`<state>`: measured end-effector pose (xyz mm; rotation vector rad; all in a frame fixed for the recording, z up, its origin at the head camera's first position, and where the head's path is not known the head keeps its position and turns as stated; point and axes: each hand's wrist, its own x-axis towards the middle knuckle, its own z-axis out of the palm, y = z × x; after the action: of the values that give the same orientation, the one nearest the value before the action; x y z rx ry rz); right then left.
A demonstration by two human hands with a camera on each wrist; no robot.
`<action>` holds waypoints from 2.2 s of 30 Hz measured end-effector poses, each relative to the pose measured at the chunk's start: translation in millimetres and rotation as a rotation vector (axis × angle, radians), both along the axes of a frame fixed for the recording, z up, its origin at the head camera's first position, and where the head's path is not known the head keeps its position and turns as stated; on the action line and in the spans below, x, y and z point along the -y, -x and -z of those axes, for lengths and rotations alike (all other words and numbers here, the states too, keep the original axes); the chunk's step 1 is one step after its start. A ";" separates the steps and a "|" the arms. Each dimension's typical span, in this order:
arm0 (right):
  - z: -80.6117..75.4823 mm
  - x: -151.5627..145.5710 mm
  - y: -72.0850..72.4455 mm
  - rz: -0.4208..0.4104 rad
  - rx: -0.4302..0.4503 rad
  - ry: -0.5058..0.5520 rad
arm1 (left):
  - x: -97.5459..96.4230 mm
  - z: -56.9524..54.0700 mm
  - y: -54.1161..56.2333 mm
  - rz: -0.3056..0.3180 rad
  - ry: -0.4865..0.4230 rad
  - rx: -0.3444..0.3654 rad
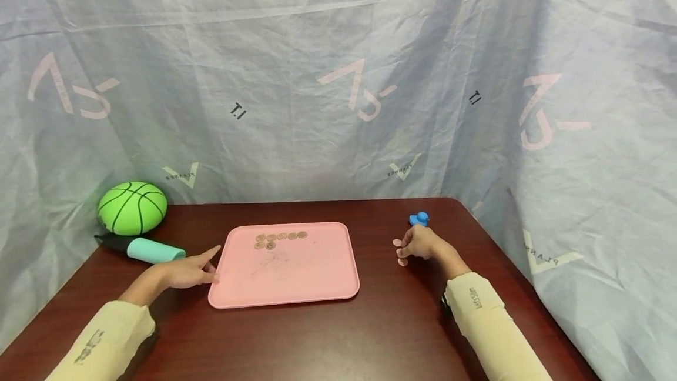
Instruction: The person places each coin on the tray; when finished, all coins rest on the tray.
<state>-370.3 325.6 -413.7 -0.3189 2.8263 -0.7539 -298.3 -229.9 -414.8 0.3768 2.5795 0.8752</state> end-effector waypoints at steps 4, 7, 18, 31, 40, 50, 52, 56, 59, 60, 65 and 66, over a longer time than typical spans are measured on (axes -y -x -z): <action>0.5 1.5 0.8 0.020 -0.004 -0.013 | 1.3 0.7 1.2 0.004 0.000 -0.009; 1.9 1.7 1.1 0.025 -0.010 -0.016 | 2.0 1.1 0.5 0.018 -0.004 -0.027; 3.2 2.8 2.3 0.065 0.032 0.019 | 1.9 -0.2 1.2 0.030 -0.004 -0.034; 2.0 9.9 0.0 -0.004 0.046 0.054 | 4.3 0.0 4.6 0.043 0.014 -0.016; -1.5 8.6 -1.4 -0.026 0.060 0.038 | 4.1 -1.0 6.2 0.042 0.022 -0.003; -2.8 11.9 -1.9 -0.075 0.037 0.049 | 2.8 -1.1 5.8 0.039 0.026 -0.002; -2.9 13.2 -1.3 -0.100 0.013 0.034 | 2.6 -0.9 5.4 0.041 0.030 -0.007; -4.7 18.9 -1.8 -0.144 -0.068 -0.004 | 2.6 -0.6 4.8 0.041 0.039 -0.014; -6.2 26.1 -2.8 -0.162 -0.111 -0.007 | 2.6 -0.1 5.0 0.033 0.043 -0.009; -6.8 28.9 -3.0 -0.165 -0.119 -0.004 | 2.6 -0.2 5.0 0.037 0.044 -0.010; -7.7 44.3 -2.6 -0.149 -0.152 0.005 | 1.9 -1.2 4.9 0.039 0.036 -0.011; -7.3 47.5 -2.3 -0.151 -0.164 0.002 | 1.8 -1.5 4.8 0.042 0.036 -0.013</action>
<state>-368.1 278.1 -406.4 -0.6132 2.9104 -0.7299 -303.1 -231.7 -413.2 0.4257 2.5856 0.8132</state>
